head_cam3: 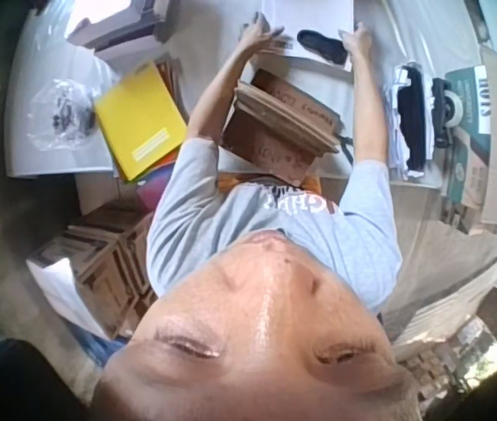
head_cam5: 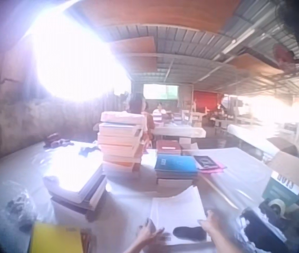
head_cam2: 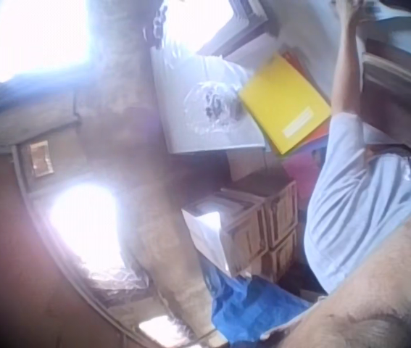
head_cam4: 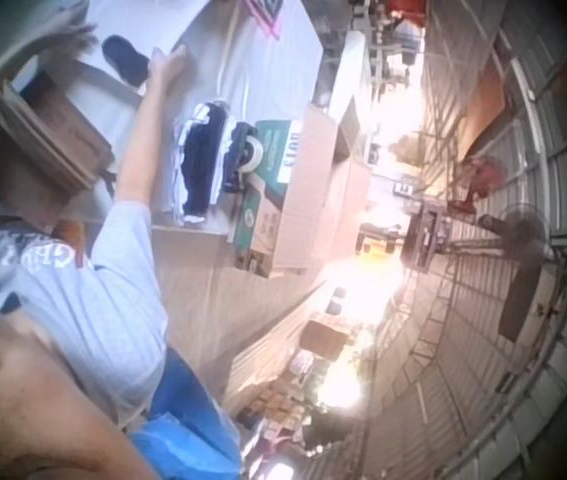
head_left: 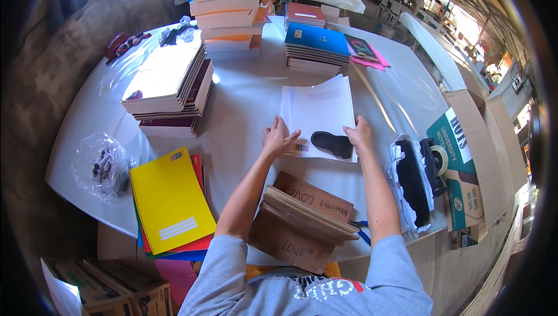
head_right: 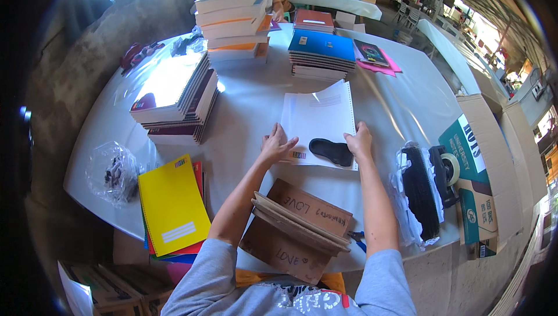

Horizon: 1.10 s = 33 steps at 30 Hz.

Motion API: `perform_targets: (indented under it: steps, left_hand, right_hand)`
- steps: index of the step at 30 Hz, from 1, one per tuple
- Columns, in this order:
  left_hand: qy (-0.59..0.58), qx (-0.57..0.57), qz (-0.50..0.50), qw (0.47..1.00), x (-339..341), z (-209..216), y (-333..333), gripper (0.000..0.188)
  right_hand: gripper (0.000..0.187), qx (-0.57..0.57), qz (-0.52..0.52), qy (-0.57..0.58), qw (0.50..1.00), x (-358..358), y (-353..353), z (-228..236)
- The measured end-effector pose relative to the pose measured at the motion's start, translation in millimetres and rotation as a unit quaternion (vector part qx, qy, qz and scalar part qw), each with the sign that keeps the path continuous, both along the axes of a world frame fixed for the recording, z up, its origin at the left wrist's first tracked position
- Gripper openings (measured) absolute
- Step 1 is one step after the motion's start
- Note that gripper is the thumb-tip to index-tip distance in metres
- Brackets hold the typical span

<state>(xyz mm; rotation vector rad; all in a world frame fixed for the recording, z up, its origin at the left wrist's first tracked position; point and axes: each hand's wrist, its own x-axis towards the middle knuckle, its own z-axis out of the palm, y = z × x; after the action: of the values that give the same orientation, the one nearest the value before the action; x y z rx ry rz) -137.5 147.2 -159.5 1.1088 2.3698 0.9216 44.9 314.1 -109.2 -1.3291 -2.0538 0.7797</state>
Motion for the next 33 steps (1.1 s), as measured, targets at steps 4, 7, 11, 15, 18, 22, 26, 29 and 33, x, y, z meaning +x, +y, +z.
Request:
perform_targets:
  steps: [4,7,11,15,18,22,26,29,33]
  left_hand:
    - [-0.008,0.004,0.015,1.000,4,12,-1,0.091]
    - [0.034,0.009,0.031,0.999,12,13,3,0.086]
    - [-0.147,0.173,0.048,0.973,-11,9,11,0.061]
    - [-0.311,0.174,0.103,0.929,-23,20,8,0.055]
    - [-0.347,0.183,0.126,0.911,-13,22,3,0.057]
    - [-0.222,0.192,0.174,0.940,-17,19,2,0.066]
    - [-0.132,0.245,0.160,0.947,-17,2,9,0.066]
    - [-0.004,0.095,0.127,0.987,3,28,12,0.059]
    - [0.089,0.003,0.070,0.994,15,33,4,0.062]
  right_hand:
    - [0.035,0.009,0.002,-0.012,1.000,-4,-5,6]
    - [0.035,0.006,-0.004,-0.026,1.000,-3,-5,4]
    - [0.034,0.021,0.009,-0.017,1.000,-7,-6,2]
    - [0.031,0.008,0.012,0.021,1.000,-1,-4,-3]
    - [0.030,0.017,0.016,0.063,0.998,7,-2,-11]
    - [0.029,0.060,0.021,0.050,0.997,-3,-10,-5]
    - [0.035,-0.088,0.058,0.103,0.989,4,23,-12]
    - [0.041,-0.204,0.099,0.142,0.964,19,37,-12]
    - [0.046,-0.045,0.117,0.109,0.986,24,38,10]
